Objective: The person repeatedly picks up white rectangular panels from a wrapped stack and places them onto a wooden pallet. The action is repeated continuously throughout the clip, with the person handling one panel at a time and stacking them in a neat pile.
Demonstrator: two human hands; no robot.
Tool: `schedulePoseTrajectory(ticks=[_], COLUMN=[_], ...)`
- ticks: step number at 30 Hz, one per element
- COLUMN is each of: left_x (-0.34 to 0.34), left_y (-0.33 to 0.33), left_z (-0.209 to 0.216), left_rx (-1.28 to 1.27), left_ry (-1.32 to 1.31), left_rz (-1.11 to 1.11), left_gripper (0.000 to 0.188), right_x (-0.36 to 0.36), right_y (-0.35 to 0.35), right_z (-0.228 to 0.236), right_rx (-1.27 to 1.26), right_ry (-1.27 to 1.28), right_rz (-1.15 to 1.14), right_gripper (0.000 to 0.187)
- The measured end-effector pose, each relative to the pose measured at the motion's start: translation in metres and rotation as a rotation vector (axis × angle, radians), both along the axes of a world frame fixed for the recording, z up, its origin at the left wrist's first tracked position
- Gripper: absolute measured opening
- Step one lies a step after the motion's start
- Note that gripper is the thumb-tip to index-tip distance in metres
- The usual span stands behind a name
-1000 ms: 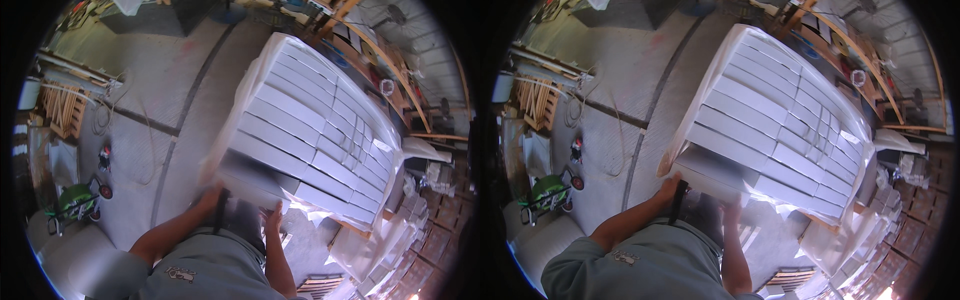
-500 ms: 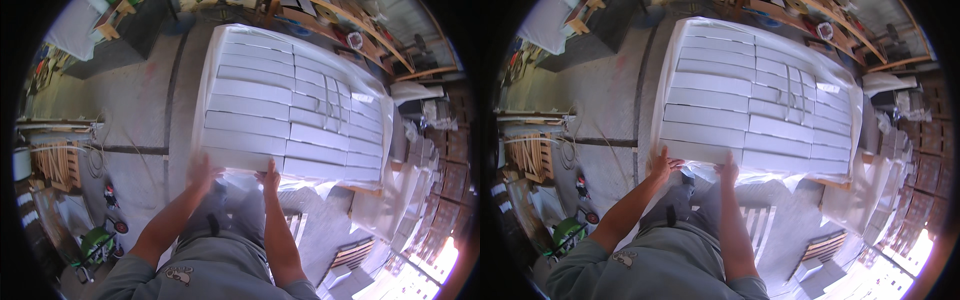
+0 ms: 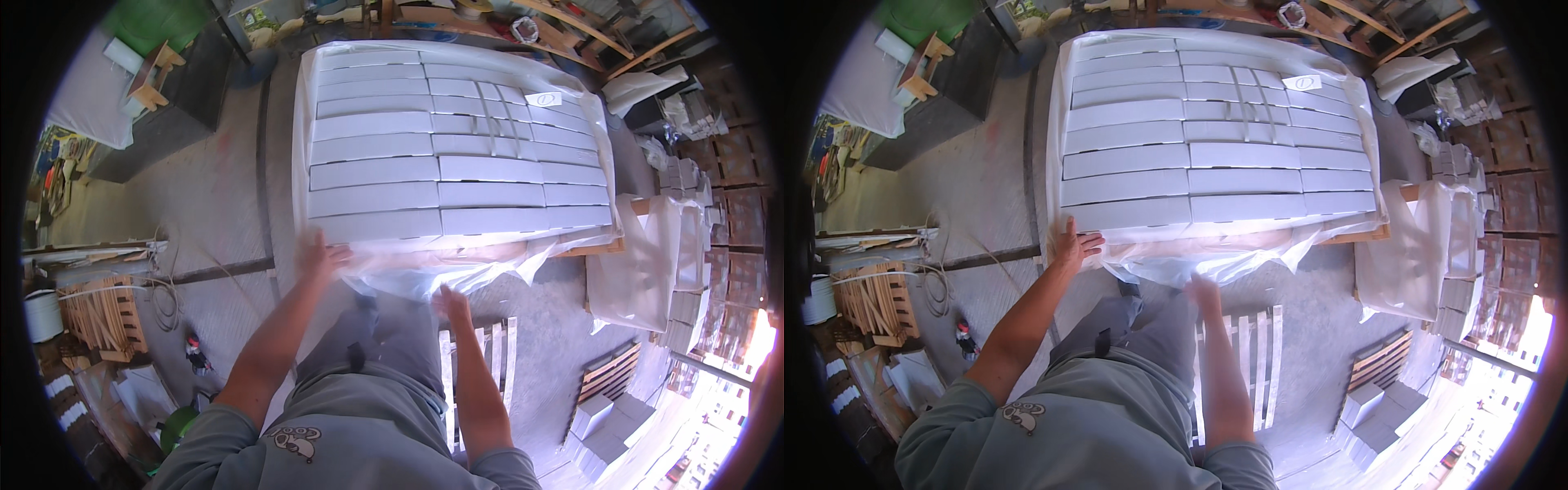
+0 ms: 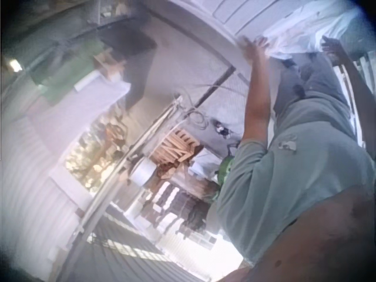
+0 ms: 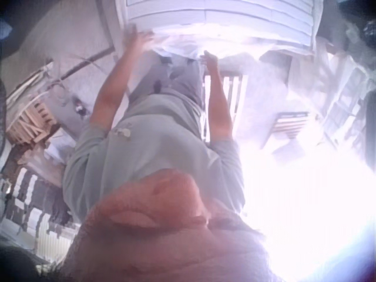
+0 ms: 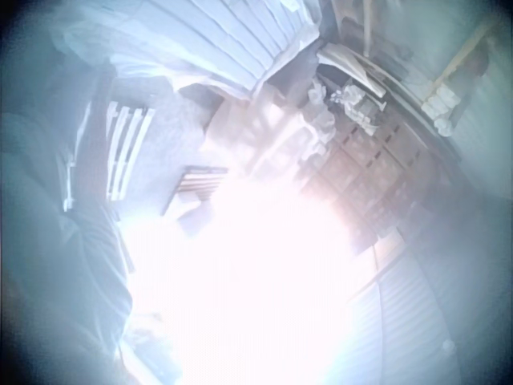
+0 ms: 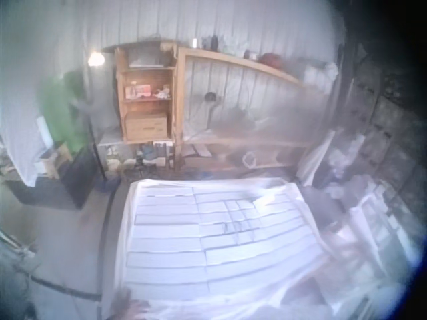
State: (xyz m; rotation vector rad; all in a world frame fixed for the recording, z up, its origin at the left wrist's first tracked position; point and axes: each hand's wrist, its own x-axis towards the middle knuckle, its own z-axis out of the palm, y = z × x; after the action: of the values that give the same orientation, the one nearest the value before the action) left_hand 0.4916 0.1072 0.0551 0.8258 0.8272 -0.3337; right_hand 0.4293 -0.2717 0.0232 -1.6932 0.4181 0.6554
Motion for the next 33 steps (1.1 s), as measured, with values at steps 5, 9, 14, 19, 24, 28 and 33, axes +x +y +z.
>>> schedulePoseTrajectory(ticks=[5,9,14,19,24,28,33], left_x=[0.002,0.004,0.0,-0.023,-0.092,-0.155,-0.25], left_y=[-0.001,0.004,0.013,-0.002,-0.032,-0.029,-0.025], left_z=[0.013,0.004,-0.018,-0.017,-0.016,-0.035,-0.057], left_rx=[0.068,0.017,0.086,0.106,0.447,0.504,0.743], left_ry=[0.047,0.137,0.011,-0.009,0.074,0.179,0.34], left_rz=[-0.091,-0.08,-0.201,-0.258,-0.567,-0.521,-0.629], left_gripper=[0.07,0.062,0.057,0.075,0.051,0.048,0.051], right_x=[-0.181,-0.285,-0.325,-0.291,-0.2,-0.128,-0.046], right_y=[-0.076,-0.087,-0.073,-0.083,-0.099,-0.126,-0.187], right_z=[-0.045,-0.022,-0.046,-0.075,-0.018,-0.002,-0.024], right_rx=[-0.428,-0.119,-0.389,-0.354,-0.332,-0.162,0.0], right_ry=[0.511,0.675,0.029,0.075,0.36,0.522,0.441], right_rz=[-0.133,-0.48,0.104,0.093,-0.027,-0.119,0.072], right_gripper=[0.044,0.043,0.038,0.029,0.041,0.041,0.044])
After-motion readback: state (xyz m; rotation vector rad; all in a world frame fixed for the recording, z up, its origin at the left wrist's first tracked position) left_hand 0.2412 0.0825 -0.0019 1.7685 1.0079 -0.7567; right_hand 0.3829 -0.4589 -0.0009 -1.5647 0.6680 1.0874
